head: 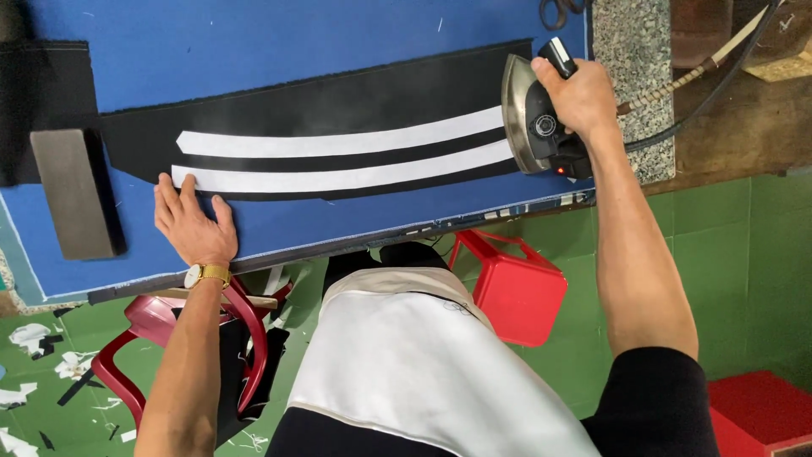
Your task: The person irons a black fabric piece with white stripes on a blue work surface. They use a steam iron in their right hand and a rectangular pressing block in their left hand to smooth the material.
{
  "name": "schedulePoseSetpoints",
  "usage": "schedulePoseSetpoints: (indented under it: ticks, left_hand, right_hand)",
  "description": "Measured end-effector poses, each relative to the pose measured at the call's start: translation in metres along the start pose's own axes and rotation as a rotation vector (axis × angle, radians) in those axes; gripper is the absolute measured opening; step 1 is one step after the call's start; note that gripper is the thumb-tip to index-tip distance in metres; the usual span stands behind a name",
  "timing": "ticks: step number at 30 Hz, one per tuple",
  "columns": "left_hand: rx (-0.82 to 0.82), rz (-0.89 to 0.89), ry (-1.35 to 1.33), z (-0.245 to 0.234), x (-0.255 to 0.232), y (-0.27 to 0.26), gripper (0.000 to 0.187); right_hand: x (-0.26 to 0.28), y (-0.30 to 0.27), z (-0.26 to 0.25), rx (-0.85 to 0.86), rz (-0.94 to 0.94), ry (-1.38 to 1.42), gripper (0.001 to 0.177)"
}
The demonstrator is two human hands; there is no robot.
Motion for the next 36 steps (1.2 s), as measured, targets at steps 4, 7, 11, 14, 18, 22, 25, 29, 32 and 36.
schedulePoseSetpoints:
  ticks: [4, 7, 11, 14, 18, 22, 25, 29, 32, 36]
  left_hand:
    - [0.019, -0.016, -0.011, 0.0, 0.001, 0.0, 0.05]
    - [0.017, -0.012, -0.003, 0.002, 0.002, 0.0, 0.051]
    - [0.001, -0.002, -0.002, 0.001, 0.001, -0.001, 0.05]
    - [0.001, -0.008, 0.003, 0.001, 0.001, 0.001, 0.05]
    - [0.001, 0.006, 0.015, 0.002, 0.001, 0.0, 0.051]
    - [-0.007, 0.027, 0.023, 0.002, 0.001, 0.001, 0.051]
    - [-0.002, 0.025, 0.023, 0.003, 0.002, -0.001, 0.051]
    - [-0.02, 0.045, 0.02, 0.002, 0.001, -0.001, 0.049]
    - [-0.022, 0.049, 0.014, 0.003, 0.001, 0.0, 0.049]
    - [-0.035, 0.065, 0.04, 0.004, 0.002, -0.002, 0.048]
  right_hand:
    - [-0.002, 0.002, 0.001, 0.001, 0.002, 0.022, 0.057]
    - [0.001, 0.0, 0.0, 0.004, 0.033, 0.025, 0.055]
    - [0.012, -0.005, 0.004, 0.1, 0.06, 0.08, 0.048]
    - [0.031, -0.011, 0.019, 0.165, 0.111, 0.063, 0.04]
    - [0.064, -0.029, 0.049, 0.254, 0.1, -0.007, 0.043]
    - [0.072, -0.03, 0.075, 0.246, 0.077, -0.074, 0.046]
    - [0.071, -0.049, 0.078, -0.135, -0.324, -0.252, 0.079]
    - [0.059, -0.136, 0.059, -0.751, -0.929, -0.057, 0.028]
    - [-0.021, -0.15, 0.074, -0.798, -0.784, 0.007, 0.029]
    - [-0.107, -0.136, 0.061, -0.957, -0.617, -0.032, 0.04]
Point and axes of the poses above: each hand's wrist, its own y-axis towards the middle knuckle, its own z-axis out of the palm, x = y × z, the point moved 4 cm from there along y, towards the middle knuckle, and after that the axes turned 3 degrees about x, right-handed, at the moved point
